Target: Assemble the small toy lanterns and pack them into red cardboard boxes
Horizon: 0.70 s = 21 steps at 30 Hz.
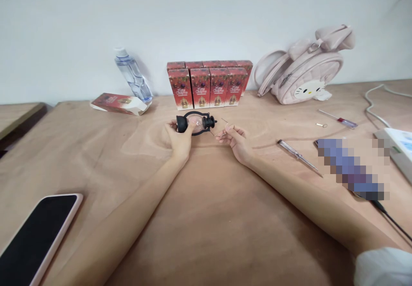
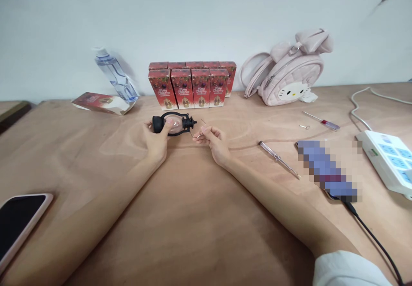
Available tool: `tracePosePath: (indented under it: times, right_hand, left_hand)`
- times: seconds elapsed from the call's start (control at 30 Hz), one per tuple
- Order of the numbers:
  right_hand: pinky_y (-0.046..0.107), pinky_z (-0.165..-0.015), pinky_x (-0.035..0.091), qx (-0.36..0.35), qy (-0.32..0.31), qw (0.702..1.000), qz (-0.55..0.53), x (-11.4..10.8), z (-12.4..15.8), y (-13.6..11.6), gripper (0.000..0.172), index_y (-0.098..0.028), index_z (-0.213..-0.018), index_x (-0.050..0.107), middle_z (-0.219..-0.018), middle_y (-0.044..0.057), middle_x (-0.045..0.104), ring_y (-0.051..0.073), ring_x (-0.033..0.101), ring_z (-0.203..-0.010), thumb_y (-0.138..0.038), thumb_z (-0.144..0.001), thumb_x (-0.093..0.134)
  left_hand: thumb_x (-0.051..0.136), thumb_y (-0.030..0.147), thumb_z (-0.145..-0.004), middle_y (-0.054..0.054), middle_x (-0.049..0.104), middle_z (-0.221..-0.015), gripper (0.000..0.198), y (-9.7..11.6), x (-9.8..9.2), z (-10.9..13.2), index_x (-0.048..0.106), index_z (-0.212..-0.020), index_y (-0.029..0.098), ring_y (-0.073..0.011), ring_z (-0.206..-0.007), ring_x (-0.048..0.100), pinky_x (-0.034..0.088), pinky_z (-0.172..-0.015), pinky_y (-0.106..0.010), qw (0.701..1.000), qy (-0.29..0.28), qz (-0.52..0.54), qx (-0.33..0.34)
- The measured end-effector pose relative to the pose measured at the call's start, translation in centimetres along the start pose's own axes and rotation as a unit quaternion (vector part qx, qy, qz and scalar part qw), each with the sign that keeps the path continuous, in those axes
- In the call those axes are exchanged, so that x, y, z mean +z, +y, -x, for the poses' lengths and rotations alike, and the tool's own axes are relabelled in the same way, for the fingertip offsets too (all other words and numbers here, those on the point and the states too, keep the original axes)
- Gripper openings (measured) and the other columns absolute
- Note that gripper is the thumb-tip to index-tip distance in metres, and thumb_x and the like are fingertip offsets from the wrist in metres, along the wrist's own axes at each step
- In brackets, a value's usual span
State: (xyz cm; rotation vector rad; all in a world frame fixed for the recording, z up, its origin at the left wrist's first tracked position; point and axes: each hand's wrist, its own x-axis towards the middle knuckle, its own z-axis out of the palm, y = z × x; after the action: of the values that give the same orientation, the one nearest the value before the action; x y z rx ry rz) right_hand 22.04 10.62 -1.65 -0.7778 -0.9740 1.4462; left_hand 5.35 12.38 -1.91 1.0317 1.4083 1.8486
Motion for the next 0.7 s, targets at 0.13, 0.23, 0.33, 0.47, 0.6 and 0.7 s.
tracePosePath:
  times: [0.13,0.23,0.33,0.47,0.6,0.7]
  right_hand:
    - [0.024,-0.059,0.052,-0.010,-0.001,1.000,0.011,0.07,0.06,0.15,0.040,-0.019,-0.066,0.056,-0.065,-0.001,0.067,0.011,0.065,-0.060,-0.054,-0.066,0.075]
    - [0.023,-0.055,0.050,-0.026,0.009,1.000,0.013,0.12,0.07,0.11,0.040,-0.020,-0.067,0.054,-0.061,-0.003,0.064,0.009,0.060,-0.055,-0.055,-0.067,0.074]
    - [0.023,-0.054,0.049,-0.028,0.012,0.999,0.014,0.19,0.08,0.00,0.041,-0.021,-0.069,0.054,-0.060,-0.005,0.062,0.008,0.058,-0.052,-0.056,-0.067,0.074]
    - [0.022,-0.052,0.049,-0.024,0.009,1.000,0.013,0.31,0.18,-0.11,0.041,-0.020,-0.068,0.054,-0.059,-0.005,0.063,0.008,0.057,-0.050,-0.055,-0.066,0.075]
    - [0.021,-0.049,0.047,-0.027,-0.008,0.999,0.025,0.38,0.40,-0.21,0.039,-0.020,-0.070,0.055,-0.059,-0.005,0.062,0.007,0.055,-0.049,-0.054,-0.068,0.074]
    - [0.021,-0.049,0.047,-0.027,-0.024,0.999,0.039,0.33,0.53,-0.23,0.038,-0.020,-0.070,0.055,-0.060,-0.005,0.062,0.007,0.055,-0.050,-0.053,-0.070,0.073]
  left_hand:
    - [0.086,0.044,-0.051,-0.001,0.050,-0.096,0.064,0.57,-0.05,0.10,0.040,-0.090,0.022,-0.0188,-0.100,0.055,0.042,-0.098,-0.037,0.997,-0.014,-0.047,0.052]
    - [0.085,0.044,-0.052,-0.001,0.050,-0.094,0.063,0.58,-0.13,0.05,0.039,-0.090,0.022,-0.0191,-0.098,0.055,0.043,-0.096,-0.037,0.998,-0.016,-0.035,0.045]
    - [0.082,0.045,-0.054,0.000,0.051,-0.092,0.062,0.36,-0.20,-0.04,0.038,-0.091,0.023,-0.0184,-0.093,0.056,0.046,-0.091,-0.037,1.000,-0.028,-0.005,0.012]
    - [0.081,0.044,-0.055,0.001,0.050,-0.089,0.059,0.46,-0.21,0.15,0.038,-0.090,0.023,-0.0174,-0.090,0.056,0.046,-0.088,-0.036,0.998,-0.057,-0.011,0.037]
    - [0.081,0.042,-0.057,0.002,0.049,-0.088,0.057,0.68,-0.19,0.50,0.039,-0.090,0.023,-0.0171,-0.090,0.055,0.045,-0.089,-0.035,0.992,-0.084,-0.036,0.083]
    - [0.080,0.041,-0.060,0.001,0.049,-0.089,0.056,0.57,-0.23,0.52,0.039,-0.092,0.023,-0.0170,-0.091,0.056,0.045,-0.090,-0.035,0.991,-0.086,-0.044,0.090]
